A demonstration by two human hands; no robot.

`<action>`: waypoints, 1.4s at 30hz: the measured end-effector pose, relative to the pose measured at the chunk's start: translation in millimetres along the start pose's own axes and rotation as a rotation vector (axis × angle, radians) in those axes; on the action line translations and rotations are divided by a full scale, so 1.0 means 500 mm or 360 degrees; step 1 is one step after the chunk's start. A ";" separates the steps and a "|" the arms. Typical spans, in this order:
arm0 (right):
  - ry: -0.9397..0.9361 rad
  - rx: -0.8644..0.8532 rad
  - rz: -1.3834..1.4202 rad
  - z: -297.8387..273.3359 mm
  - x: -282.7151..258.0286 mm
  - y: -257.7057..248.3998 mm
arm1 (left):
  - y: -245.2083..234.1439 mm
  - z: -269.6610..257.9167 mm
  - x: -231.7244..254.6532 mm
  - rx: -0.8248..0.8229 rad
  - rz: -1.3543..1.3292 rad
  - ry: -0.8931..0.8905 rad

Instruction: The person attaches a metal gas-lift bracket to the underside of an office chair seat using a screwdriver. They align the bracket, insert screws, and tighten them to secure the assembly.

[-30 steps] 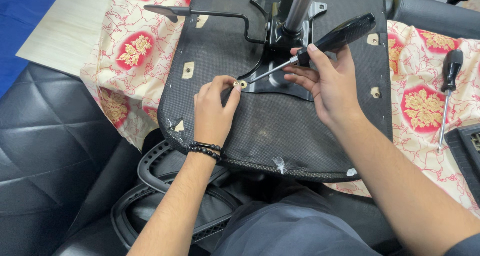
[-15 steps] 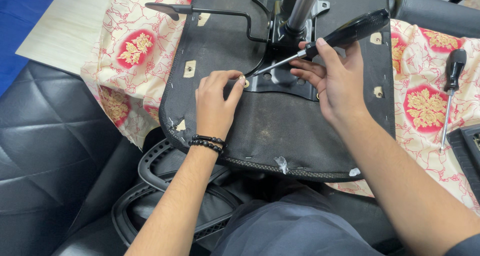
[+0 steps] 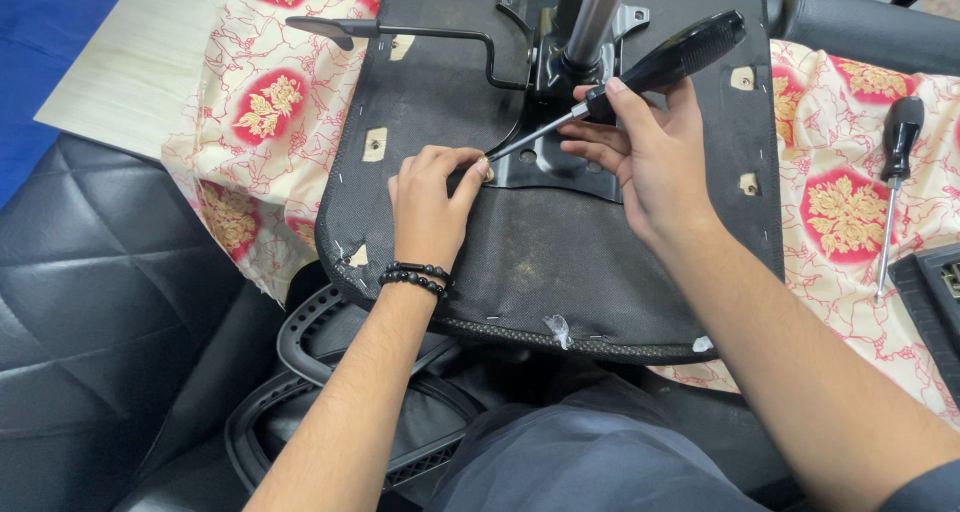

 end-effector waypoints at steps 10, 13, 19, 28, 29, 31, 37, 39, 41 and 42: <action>0.0003 0.0003 -0.0002 0.004 -0.005 -0.003 | -0.005 -0.002 0.006 -0.0009 -0.0031 -0.0004; 0.0012 0.0009 0.0010 0.001 -0.008 -0.003 | -0.008 -0.004 0.011 -0.0031 -0.0017 0.0016; 0.0017 0.0028 0.0008 -0.004 -0.013 -0.008 | -0.011 -0.001 0.010 -0.0035 -0.0102 -0.0099; 0.0041 0.0063 0.0033 -0.010 -0.018 -0.014 | -0.005 -0.004 0.012 -0.0009 -0.0012 -0.0015; 0.0038 0.0058 0.0035 -0.010 -0.018 -0.013 | -0.005 -0.004 0.012 -0.0010 -0.0008 -0.0009; 0.0030 0.0039 0.0020 -0.009 -0.015 -0.010 | -0.004 -0.004 0.011 -0.0011 0.0002 0.0001; -0.0077 -0.0012 -0.0040 -0.002 -0.002 0.014 | -0.003 -0.003 0.010 -0.0017 0.0032 0.0061; -0.0161 -0.0076 -0.0101 0.000 -0.004 0.023 | -0.004 -0.005 0.007 -0.0051 0.0049 0.0057; -0.0259 -0.0151 -0.0184 0.003 -0.010 0.031 | -0.006 -0.005 0.006 -0.0041 0.0043 0.0095; -0.0296 -0.0183 -0.0238 0.004 -0.014 0.034 | -0.007 -0.005 0.006 -0.0037 0.0040 0.0114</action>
Point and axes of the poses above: each hand's wrist, its own z-axis towards the middle knuckle, its own y-axis out of the palm, x = y × z, the point moved 3 cm from there along z, towards the middle knuckle, and after that the axes turned 8 degrees about -y, right-handed, at the moved point
